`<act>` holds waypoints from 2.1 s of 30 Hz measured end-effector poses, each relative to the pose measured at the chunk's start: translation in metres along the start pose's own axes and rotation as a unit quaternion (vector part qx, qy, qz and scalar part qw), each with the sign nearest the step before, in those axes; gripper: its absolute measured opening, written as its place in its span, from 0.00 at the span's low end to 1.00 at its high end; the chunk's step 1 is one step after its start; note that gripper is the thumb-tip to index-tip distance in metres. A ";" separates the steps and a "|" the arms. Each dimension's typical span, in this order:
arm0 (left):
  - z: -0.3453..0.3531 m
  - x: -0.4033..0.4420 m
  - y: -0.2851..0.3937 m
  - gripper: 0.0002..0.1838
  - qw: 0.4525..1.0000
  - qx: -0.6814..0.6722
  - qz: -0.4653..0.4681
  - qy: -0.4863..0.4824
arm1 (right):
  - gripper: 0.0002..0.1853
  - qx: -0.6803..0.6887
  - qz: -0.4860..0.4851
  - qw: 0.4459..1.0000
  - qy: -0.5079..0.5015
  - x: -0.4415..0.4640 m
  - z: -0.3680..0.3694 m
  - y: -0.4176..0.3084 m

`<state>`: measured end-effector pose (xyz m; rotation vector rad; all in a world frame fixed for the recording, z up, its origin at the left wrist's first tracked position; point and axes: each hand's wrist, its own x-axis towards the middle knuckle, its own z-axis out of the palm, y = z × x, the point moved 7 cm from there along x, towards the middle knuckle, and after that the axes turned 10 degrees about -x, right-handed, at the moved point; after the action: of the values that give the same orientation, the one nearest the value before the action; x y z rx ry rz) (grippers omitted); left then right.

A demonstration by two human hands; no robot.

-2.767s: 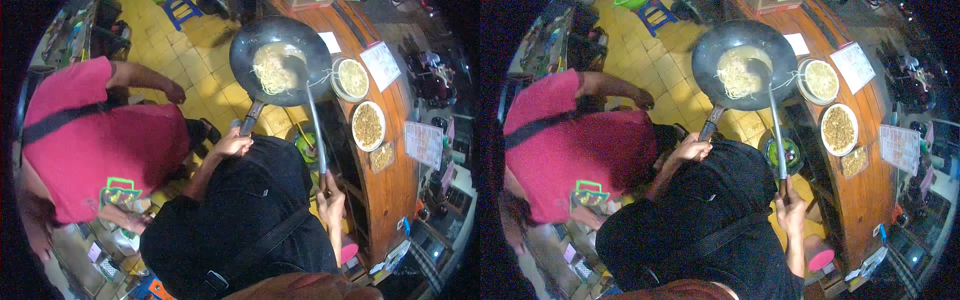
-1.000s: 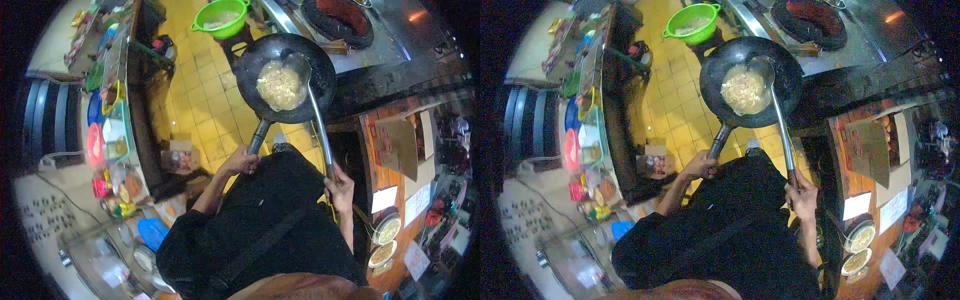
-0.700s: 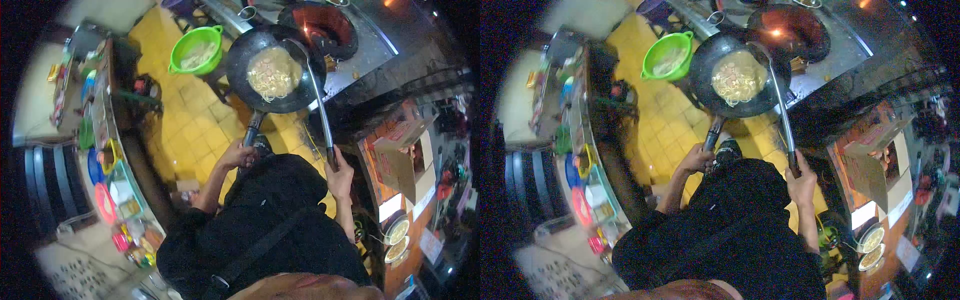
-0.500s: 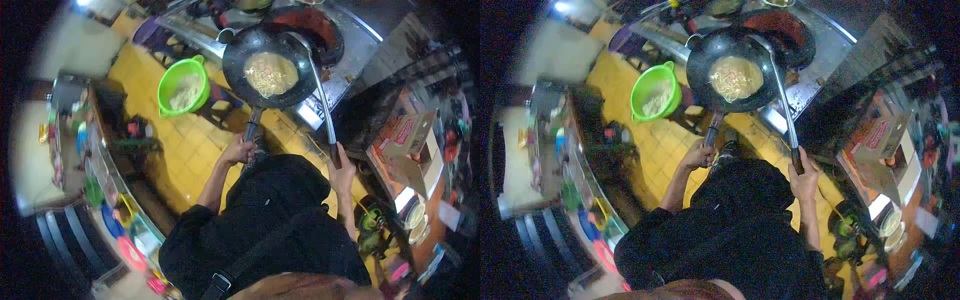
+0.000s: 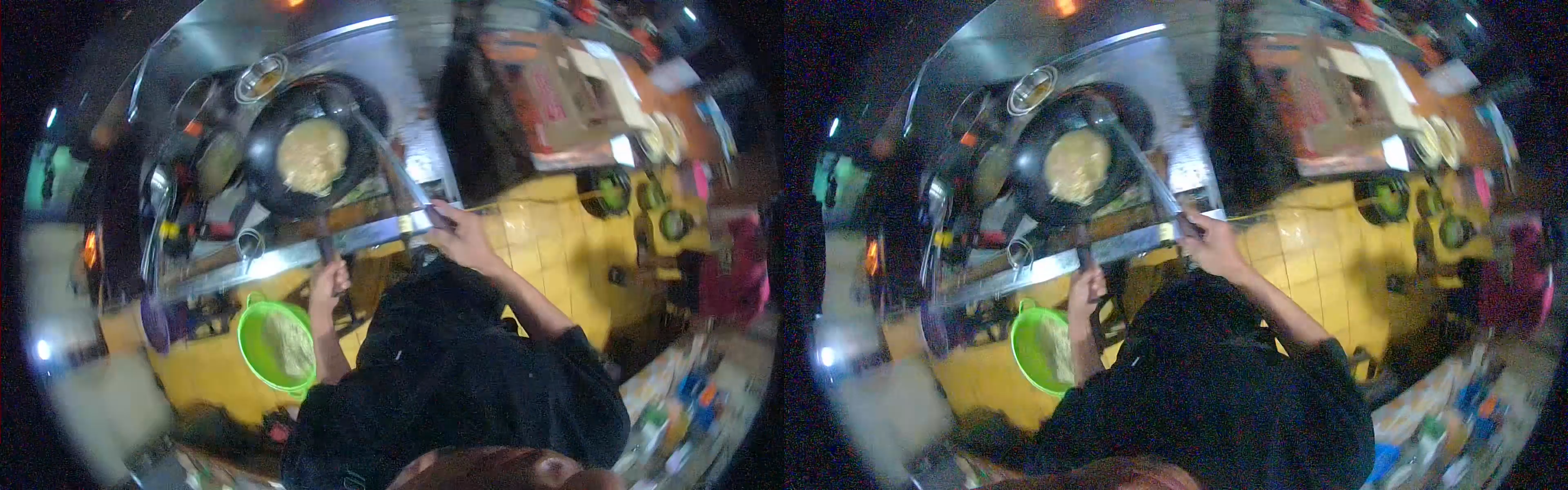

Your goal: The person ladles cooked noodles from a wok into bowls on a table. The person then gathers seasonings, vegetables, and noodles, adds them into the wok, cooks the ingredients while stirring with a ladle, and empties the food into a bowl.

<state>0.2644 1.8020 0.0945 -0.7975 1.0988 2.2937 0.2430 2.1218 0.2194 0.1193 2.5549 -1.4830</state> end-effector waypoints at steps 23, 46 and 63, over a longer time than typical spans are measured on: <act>-0.020 0.153 0.064 0.04 0.997 0.055 0.022 -0.049 | 0.19 0.100 0.119 0.987 -0.036 0.110 0.118 0.001; 0.107 0.011 0.142 0.23 0.697 0.475 0.517 0.148 | 0.22 0.126 0.141 0.980 0.063 0.014 -0.037 0.116; 0.643 0.143 -0.361 0.06 0.820 0.335 -0.084 -0.456 | 0.21 0.329 0.353 0.781 0.395 -0.258 -0.278 0.375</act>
<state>0.1972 2.5492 0.1335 0.4472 1.1311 1.5769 0.5230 2.5552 0.0859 1.8973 1.7860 -2.1063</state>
